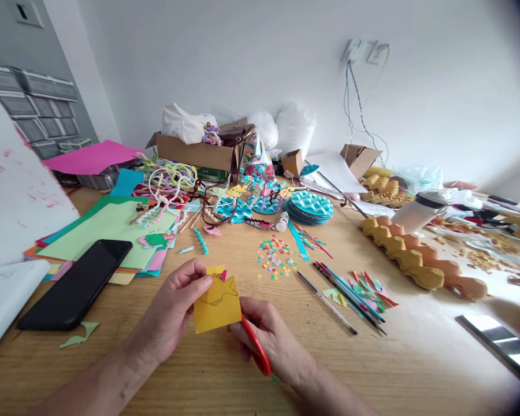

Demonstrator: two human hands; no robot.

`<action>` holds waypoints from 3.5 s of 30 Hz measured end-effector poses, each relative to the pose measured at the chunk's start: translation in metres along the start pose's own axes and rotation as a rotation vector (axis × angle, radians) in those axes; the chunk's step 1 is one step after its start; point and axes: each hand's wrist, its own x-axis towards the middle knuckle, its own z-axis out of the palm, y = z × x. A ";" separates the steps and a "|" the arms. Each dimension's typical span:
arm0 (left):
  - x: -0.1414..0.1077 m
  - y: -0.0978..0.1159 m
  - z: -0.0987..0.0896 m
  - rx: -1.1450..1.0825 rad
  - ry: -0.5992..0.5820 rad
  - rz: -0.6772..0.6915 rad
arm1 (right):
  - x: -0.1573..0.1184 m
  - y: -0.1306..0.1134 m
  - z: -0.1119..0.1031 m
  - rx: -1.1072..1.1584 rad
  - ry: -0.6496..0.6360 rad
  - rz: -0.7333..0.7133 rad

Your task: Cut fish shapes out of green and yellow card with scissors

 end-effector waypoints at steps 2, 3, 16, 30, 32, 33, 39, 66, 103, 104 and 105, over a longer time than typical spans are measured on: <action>0.000 -0.001 0.000 0.014 -0.010 0.007 | 0.000 0.001 0.001 -0.004 -0.002 0.009; 0.000 -0.001 0.000 0.021 -0.013 0.012 | 0.001 0.001 0.001 -0.004 -0.004 0.014; -0.002 -0.002 0.008 0.047 0.076 0.023 | 0.001 0.004 0.006 0.022 -0.043 -0.009; -0.002 -0.003 0.008 0.113 0.074 0.081 | 0.000 -0.001 0.007 0.054 -0.051 0.041; -0.002 -0.003 0.008 0.115 0.073 0.085 | 0.000 -0.001 0.007 0.047 -0.051 0.044; -0.002 -0.003 0.008 0.112 0.073 0.086 | 0.000 -0.001 0.007 0.045 -0.052 0.040; -0.001 -0.004 0.007 0.082 0.091 0.100 | 0.000 0.005 0.006 0.027 -0.071 0.001; -0.002 -0.007 0.007 0.127 0.060 0.083 | 0.002 0.006 0.007 0.060 -0.060 -0.005; -0.004 -0.006 0.008 0.127 0.058 0.072 | 0.001 0.006 0.009 -0.028 0.005 -0.063; -0.004 -0.005 0.008 0.123 0.058 0.074 | 0.001 0.006 0.009 -0.025 -0.001 -0.054; -0.004 -0.005 0.009 0.120 0.057 0.076 | 0.001 0.007 0.008 -0.021 -0.006 -0.046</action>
